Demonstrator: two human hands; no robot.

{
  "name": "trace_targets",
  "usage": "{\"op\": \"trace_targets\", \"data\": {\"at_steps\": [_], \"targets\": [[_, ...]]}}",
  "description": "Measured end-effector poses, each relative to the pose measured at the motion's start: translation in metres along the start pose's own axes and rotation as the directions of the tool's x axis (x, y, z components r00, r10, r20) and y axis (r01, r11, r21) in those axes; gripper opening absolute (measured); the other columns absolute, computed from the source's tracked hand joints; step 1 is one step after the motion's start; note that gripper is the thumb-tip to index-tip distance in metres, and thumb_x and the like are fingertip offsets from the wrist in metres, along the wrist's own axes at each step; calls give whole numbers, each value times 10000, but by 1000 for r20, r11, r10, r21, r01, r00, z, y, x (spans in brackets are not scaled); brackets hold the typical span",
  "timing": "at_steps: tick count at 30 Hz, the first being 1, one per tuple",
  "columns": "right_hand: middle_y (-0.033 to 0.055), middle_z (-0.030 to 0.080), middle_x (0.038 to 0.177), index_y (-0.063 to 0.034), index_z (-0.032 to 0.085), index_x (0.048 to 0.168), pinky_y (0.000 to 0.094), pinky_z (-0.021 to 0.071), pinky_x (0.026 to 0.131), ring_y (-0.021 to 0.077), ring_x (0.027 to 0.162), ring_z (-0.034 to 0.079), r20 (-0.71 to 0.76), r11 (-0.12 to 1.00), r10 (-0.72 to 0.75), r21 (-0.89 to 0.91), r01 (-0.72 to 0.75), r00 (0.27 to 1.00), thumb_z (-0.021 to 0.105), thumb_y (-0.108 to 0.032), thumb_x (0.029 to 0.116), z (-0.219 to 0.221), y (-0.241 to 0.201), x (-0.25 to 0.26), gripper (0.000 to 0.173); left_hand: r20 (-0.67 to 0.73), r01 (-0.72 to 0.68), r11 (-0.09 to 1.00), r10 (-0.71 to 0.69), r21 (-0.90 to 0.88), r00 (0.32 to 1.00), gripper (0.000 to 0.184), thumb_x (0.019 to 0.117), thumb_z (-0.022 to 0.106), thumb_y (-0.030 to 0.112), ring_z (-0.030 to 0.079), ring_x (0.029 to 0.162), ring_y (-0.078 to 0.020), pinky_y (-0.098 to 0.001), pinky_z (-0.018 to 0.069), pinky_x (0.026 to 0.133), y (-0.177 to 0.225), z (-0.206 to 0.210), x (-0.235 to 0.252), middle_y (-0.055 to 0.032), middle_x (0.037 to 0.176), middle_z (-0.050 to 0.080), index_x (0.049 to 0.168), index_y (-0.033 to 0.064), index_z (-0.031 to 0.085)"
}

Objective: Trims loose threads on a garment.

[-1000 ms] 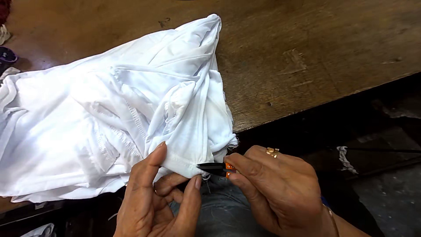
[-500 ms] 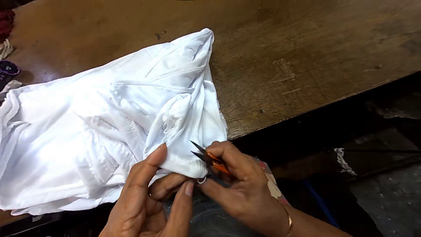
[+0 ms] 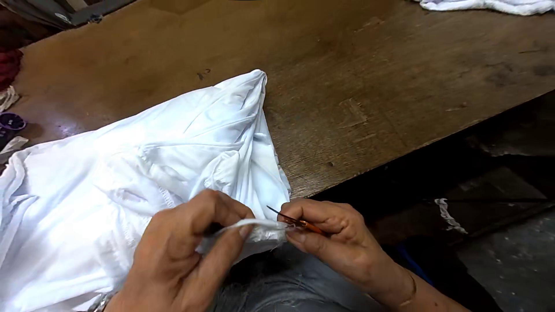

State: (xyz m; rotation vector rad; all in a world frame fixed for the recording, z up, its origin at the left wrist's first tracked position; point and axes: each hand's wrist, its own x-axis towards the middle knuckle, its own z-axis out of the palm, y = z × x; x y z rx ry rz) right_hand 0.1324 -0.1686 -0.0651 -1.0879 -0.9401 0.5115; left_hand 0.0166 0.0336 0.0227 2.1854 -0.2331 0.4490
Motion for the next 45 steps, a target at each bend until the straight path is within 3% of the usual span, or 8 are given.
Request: {"op": "trace_targets", "data": {"at_steps": [5,10,14,20,25,29,38,45], "targets": [[-32,544,676,-80,686,975,130,379,467,-5,526,453,-123,993,73,-83,-84,990,578,-120,993,-9,-9,4,116,-67,276,956,-283,-96,957,162,906,710,140,617,586,-42,-161,530,530,3,-3,8,50,741,666,1039,158,618],[-29,664,895,-45,654,1203,137,526,606,-12,713,594,-95,950,-152,-288,119,984,741,-196,923,6,-17,4,330,-44,312,943,-319,-113,947,191,933,663,111,623,598,-36,-148,518,530,8,1,10,51,742,673,1101,157,584],[19,689,896,6,718,1054,164,577,679,30,783,649,-68,911,-257,-350,218,964,742,-67,897,15,-14,11,175,2,286,954,-287,-87,958,163,958,637,133,607,591,-30,-142,502,522,10,2,10,66,731,657,1109,160,582],[21,587,737,-16,721,926,177,457,592,63,689,557,67,723,-400,-590,360,914,599,-35,924,9,-13,14,123,39,252,966,-250,-49,967,118,931,590,80,533,551,-10,-134,445,474,4,0,11,85,704,604,965,160,671],[9,556,723,-23,691,887,178,420,552,56,654,526,129,682,-376,-632,369,917,570,-41,920,2,-17,20,127,187,215,976,-206,-32,961,277,933,507,54,561,576,17,-136,438,476,-7,-7,14,102,726,664,928,156,764],[6,566,729,-24,666,859,178,435,557,53,668,543,146,706,-364,-601,375,920,564,-46,917,2,-17,27,120,311,219,966,-167,-140,936,116,893,714,212,666,751,-33,-177,574,618,-14,-11,13,86,851,697,980,153,764],[-3,576,753,-29,652,873,162,429,560,28,670,542,145,711,-325,-614,342,935,574,-94,949,5,-12,37,127,204,120,985,-93,-124,975,62,889,737,157,654,715,-9,-150,556,620,-25,-1,9,73,790,700,905,109,773],[-79,590,834,-86,664,1157,143,456,572,-26,683,535,-37,801,-97,-596,56,995,440,-300,1097,-3,-26,18,316,144,264,927,-233,-265,962,69,955,678,87,595,612,-54,-159,499,527,-28,-3,10,12,768,679,935,67,741]]}}
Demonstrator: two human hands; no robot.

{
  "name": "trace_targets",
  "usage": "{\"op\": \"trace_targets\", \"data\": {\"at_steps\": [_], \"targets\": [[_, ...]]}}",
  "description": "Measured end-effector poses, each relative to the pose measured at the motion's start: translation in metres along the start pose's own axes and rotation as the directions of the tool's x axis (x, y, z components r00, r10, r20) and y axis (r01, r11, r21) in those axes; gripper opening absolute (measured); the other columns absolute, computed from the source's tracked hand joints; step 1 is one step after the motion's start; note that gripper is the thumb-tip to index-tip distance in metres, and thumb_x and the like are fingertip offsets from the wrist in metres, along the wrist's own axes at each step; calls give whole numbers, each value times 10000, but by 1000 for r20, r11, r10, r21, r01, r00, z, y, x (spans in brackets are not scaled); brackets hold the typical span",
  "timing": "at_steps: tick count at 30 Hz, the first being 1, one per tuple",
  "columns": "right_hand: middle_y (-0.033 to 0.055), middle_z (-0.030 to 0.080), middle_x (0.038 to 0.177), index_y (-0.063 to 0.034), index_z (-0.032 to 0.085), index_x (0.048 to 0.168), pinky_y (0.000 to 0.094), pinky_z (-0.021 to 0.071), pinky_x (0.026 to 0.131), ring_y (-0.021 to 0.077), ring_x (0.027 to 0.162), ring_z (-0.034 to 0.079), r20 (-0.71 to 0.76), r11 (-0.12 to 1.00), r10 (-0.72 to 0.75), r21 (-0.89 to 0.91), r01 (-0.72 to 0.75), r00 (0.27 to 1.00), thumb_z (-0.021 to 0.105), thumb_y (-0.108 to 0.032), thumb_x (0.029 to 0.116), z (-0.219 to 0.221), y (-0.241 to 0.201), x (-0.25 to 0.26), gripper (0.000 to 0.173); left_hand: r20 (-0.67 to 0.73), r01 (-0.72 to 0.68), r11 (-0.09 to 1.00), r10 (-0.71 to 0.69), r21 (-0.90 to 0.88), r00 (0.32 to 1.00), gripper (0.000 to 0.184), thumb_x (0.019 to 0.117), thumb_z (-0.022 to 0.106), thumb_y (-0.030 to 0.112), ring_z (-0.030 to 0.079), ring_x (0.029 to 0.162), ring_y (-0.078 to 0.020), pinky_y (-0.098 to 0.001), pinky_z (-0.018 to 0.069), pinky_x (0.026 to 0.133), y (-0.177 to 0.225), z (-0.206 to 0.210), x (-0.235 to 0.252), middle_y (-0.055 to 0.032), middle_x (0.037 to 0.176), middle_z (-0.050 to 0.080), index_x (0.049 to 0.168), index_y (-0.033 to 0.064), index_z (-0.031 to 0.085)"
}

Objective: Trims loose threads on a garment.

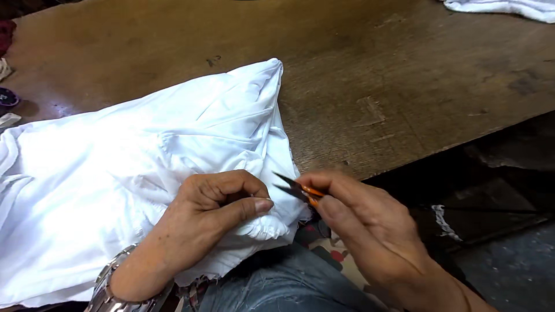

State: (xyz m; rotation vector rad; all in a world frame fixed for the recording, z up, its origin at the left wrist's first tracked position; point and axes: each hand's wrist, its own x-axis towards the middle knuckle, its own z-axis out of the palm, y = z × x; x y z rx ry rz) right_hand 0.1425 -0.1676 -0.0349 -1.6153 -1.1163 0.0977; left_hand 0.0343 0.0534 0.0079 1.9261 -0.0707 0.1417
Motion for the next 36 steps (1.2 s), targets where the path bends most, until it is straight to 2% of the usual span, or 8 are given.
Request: {"op": "trace_targets", "data": {"at_steps": [4,11,23,26,29,31,33,36], "targets": [[-52,591,787,-83,694,1010,145,443,586,-17,681,535,21,988,-80,-130,82,997,392,-293,1117,-4,4,-23,383,-18,-4,999,3,-41,1000,76,969,655,79,586,619,-56,-156,489,536,-2,1,1,5,768,661,942,63,724],[-39,576,745,-84,699,958,172,411,549,12,656,532,-23,956,-124,-272,113,992,431,-293,1104,9,0,-23,370,-13,-28,999,28,-46,1000,90,980,649,91,550,584,-48,-153,452,498,-3,2,1,6,748,644,941,61,724],[-6,578,714,-68,711,935,230,406,538,74,642,542,-25,893,-195,-419,167,980,458,-290,1091,18,0,-26,372,24,21,1000,-21,19,999,105,980,653,102,575,597,-62,-172,466,505,-4,1,2,15,735,651,916,81,733],[-17,596,764,-78,700,979,186,445,581,31,681,560,-47,947,-156,-292,136,987,440,-312,1107,17,4,-27,373,36,37,999,-39,40,999,117,990,642,111,552,567,-60,-169,438,478,-5,1,2,20,699,626,903,87,717],[-47,613,843,-99,674,1076,136,465,628,-25,729,561,-53,999,-34,-32,33,998,416,-389,1112,13,3,-29,390,45,50,999,-51,17,998,126,994,631,87,490,502,-56,-165,380,428,-5,-2,2,11,630,575,887,70,695],[-84,598,809,-128,681,1174,110,423,563,-53,650,504,0,958,140,255,-135,990,550,-499,1040,17,0,-31,416,39,71,997,-71,-4,997,137,1000,621,79,442,455,-58,-168,336,396,-4,-2,2,4,578,529,874,60,671],[-91,562,726,-144,707,1177,106,377,513,-52,581,450,69,858,270,436,-272,961,722,-410,948,25,-2,-30,351,32,71,997,-71,-13,997,149,1017,597,90,461,469,-55,-162,349,409,-4,-2,4,3,587,539,887,59,664],[-25,608,690,-102,736,1007,128,407,492,-7,542,487,64,807,320,504,-308,945,710,-182,957,37,-2,-25,98,46,54,998,-52,-36,998,180,1055,533,133,532,566,-43,-146,416,492,-5,-5,4,14,682,595,977,63,680]]}}
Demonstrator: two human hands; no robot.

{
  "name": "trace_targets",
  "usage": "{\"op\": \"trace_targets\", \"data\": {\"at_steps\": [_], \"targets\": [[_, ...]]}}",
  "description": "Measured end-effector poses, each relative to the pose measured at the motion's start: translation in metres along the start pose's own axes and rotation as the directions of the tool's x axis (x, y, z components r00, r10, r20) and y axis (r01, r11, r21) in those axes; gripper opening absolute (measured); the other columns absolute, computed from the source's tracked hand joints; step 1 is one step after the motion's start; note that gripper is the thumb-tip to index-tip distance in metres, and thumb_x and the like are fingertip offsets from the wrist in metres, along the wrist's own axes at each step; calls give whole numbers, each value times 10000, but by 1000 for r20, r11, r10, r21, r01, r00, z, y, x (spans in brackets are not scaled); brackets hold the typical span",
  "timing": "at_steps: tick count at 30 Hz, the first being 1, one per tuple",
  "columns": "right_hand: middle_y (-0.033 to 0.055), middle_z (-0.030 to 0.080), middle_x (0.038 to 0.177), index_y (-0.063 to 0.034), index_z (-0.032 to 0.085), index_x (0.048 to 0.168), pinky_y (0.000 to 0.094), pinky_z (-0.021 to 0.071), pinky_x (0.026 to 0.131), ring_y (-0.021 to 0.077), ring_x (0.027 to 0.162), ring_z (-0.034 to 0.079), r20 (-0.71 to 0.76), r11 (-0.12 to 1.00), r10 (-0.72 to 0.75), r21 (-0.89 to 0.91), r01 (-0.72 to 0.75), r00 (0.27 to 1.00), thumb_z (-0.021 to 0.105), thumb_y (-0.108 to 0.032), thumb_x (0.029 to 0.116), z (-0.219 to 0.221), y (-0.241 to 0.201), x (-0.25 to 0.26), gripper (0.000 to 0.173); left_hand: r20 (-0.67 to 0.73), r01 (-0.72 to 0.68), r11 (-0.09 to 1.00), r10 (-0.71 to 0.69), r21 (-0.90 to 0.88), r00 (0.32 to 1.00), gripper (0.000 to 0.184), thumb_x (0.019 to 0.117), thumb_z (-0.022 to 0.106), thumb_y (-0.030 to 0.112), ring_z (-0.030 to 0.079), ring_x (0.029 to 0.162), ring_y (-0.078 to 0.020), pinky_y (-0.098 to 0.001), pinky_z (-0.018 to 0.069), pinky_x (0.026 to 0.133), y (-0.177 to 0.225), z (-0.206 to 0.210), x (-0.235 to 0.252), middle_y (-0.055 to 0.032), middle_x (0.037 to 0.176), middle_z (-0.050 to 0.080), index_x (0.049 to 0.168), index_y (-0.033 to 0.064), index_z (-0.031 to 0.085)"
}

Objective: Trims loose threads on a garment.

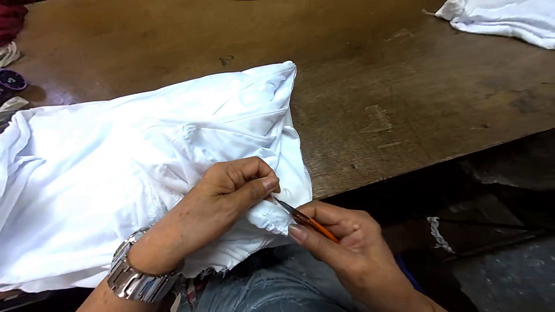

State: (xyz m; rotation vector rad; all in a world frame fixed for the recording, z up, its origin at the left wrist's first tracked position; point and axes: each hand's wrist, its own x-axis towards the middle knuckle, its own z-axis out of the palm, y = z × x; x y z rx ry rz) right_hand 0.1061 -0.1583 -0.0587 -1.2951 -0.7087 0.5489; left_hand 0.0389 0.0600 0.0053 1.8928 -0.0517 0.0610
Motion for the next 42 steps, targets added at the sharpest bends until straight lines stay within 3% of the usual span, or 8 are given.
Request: {"op": "trace_targets", "data": {"at_steps": [2,5,7,9,11,13,16,42], "targets": [[-7,565,666,-100,717,960,144,390,477,14,525,464,19,1000,21,22,-21,1000,653,-164,990,-2,-1,3,95,16,34,998,-33,-59,999,118,1012,566,101,502,519,-47,-146,381,446,5,-4,-7,5,658,591,1052,50,664],[-13,537,655,-120,703,959,142,383,462,17,514,457,26,1000,13,-29,-12,1000,627,-186,1007,-10,-5,5,111,53,105,993,-102,-58,993,274,901,668,23,612,581,-98,-181,487,477,15,-12,-14,-24,745,683,1170,63,635],[-32,553,681,-122,690,990,137,391,466,9,528,472,17,984,-73,-159,75,997,597,-195,1024,-11,-5,3,124,46,120,991,-118,-49,992,324,892,667,1,631,590,-109,-188,499,481,15,-11,-15,-34,766,704,1207,71,636],[-64,595,794,-129,670,1097,143,448,540,-13,633,530,48,876,-229,-426,227,972,512,-309,1077,-14,-4,-1,240,36,126,990,-124,-61,992,317,908,643,-12,621,582,-106,-183,483,475,15,-9,-15,-39,763,704,1216,65,642],[-33,635,899,-106,668,1190,185,489,636,9,752,578,94,697,-355,-637,331,930,384,-408,1113,-20,-4,-7,422,29,135,988,-133,-79,991,303,929,618,-19,603,565,-98,-177,461,462,15,-9,-15,-43,750,697,1221,60,641],[6,605,859,-88,676,1182,210,461,624,50,738,562,122,551,-431,-750,368,894,345,-405,1118,-23,-5,-12,463,29,133,986,-131,-99,991,299,941,598,-22,594,562,-93,-172,453,464,15,-8,-15,-47,750,695,1227,55,639],[24,604,810,-76,686,1136,223,444,609,78,722,562,138,447,-471,-814,370,872,380,-374,1114,-24,-7,-15,428,14,113,985,-112,-127,994,304,941,593,-14,577,551,-81,-163,438,459,13,-6,-14,-45,740,684,1234,55,637],[32,613,762,-68,706,1053,243,445,591,101,693,571,166,370,-499,-846,383,851,423,-351,1104,-16,-5,-15,404,-23,191,965,-198,-179,980,326,940,576,-27,596,567,-104,-179,440,466,13,0,-14,-81,772,704,1252,47,639]]}}
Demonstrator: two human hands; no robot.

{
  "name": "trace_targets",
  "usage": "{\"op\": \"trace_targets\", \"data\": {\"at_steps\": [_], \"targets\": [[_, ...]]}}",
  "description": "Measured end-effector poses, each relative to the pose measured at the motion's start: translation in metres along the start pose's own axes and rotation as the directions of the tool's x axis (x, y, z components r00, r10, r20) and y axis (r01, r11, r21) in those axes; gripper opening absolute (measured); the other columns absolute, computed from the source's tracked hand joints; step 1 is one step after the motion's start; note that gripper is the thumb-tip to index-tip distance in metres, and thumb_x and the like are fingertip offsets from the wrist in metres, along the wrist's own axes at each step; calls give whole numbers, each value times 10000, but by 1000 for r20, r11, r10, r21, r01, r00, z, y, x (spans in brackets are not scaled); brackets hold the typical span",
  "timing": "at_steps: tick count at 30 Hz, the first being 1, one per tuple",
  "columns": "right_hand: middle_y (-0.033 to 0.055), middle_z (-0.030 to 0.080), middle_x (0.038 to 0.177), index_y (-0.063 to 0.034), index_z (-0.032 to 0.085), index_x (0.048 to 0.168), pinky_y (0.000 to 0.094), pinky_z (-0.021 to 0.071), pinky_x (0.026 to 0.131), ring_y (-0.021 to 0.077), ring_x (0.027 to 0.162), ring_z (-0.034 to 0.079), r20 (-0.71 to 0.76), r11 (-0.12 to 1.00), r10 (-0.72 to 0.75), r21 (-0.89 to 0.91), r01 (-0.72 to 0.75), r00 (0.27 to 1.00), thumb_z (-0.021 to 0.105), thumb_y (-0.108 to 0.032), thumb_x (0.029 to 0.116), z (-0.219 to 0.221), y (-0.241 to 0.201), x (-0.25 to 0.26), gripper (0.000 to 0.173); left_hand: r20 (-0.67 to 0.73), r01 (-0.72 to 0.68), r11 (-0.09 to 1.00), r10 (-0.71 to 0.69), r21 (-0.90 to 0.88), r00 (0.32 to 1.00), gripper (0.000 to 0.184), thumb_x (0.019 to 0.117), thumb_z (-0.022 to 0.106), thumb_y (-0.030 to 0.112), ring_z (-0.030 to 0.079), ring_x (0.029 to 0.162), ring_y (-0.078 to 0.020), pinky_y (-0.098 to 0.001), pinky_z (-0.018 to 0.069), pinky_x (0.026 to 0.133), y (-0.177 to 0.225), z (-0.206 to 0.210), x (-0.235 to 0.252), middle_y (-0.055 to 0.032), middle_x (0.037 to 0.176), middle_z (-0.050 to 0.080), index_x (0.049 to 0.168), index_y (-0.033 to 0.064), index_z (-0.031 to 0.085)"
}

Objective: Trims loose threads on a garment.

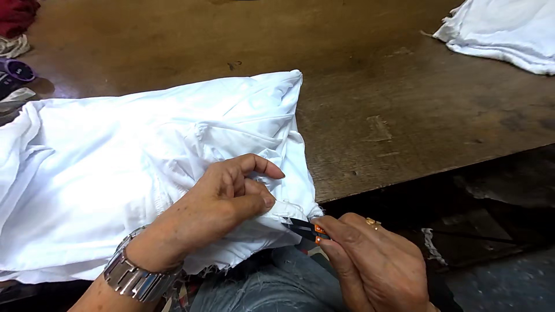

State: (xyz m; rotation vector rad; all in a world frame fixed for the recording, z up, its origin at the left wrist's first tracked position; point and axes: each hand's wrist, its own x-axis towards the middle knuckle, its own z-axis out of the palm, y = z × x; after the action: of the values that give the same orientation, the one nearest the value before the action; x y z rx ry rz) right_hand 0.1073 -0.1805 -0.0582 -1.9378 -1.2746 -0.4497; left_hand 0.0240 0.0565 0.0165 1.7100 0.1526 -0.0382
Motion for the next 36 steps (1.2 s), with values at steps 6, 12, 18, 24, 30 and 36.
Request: {"op": "trace_targets", "data": {"at_steps": [6,12,18,24,30,36], "targets": [[30,614,753,-68,700,1031,243,446,578,98,675,572,22,1000,14,8,-15,1000,407,-356,1109,-1,-1,0,419,9,-11,1000,11,20,1000,319,938,577,-31,586,554,-93,-172,434,462,-1,0,-1,-68,752,694,1243,42,634],[25,613,738,-68,705,977,241,438,568,90,662,568,8,1000,-1,29,1,1000,424,-331,1104,-1,4,0,406,19,-21,1000,21,18,1000,321,925,600,-8,622,593,-85,-174,477,504,-3,1,4,-55,754,705,1239,47,632],[36,622,775,-58,699,1041,258,446,580,112,694,577,24,1000,8,-27,-7,1000,414,-350,1101,-2,0,0,412,12,-9,1000,9,19,1000,338,921,584,-5,630,599,-93,-179,496,523,-2,2,4,-66,759,704,1251,46,637],[32,594,758,-58,692,1017,256,423,566,114,676,554,24,999,-4,-41,5,1000,417,-343,1101,-1,-3,5,405,11,-6,999,5,32,1000,361,921,585,13,611,585,-82,-175,473,505,-3,2,5,-53,741,689,1275,59,637],[28,587,763,-65,684,1039,239,419,568,97,678,548,53,1000,-1,5,1,999,385,-362,1110,-11,1,1,428,11,-14,999,14,38,1000,359,920,604,-2,629,594,-82,-175,497,516,-3,3,4,-46,744,699,1276,45,628],[32,569,787,-53,677,1082,243,414,582,112,694,535,22,998,-42,-35,42,999,447,-333,1095,-4,3,2,362,30,-31,997,29,66,999,360,917,613,9,604,564,-71,-165,471,485,-3,3,5,-30,713,678,1275,44,629]]}}
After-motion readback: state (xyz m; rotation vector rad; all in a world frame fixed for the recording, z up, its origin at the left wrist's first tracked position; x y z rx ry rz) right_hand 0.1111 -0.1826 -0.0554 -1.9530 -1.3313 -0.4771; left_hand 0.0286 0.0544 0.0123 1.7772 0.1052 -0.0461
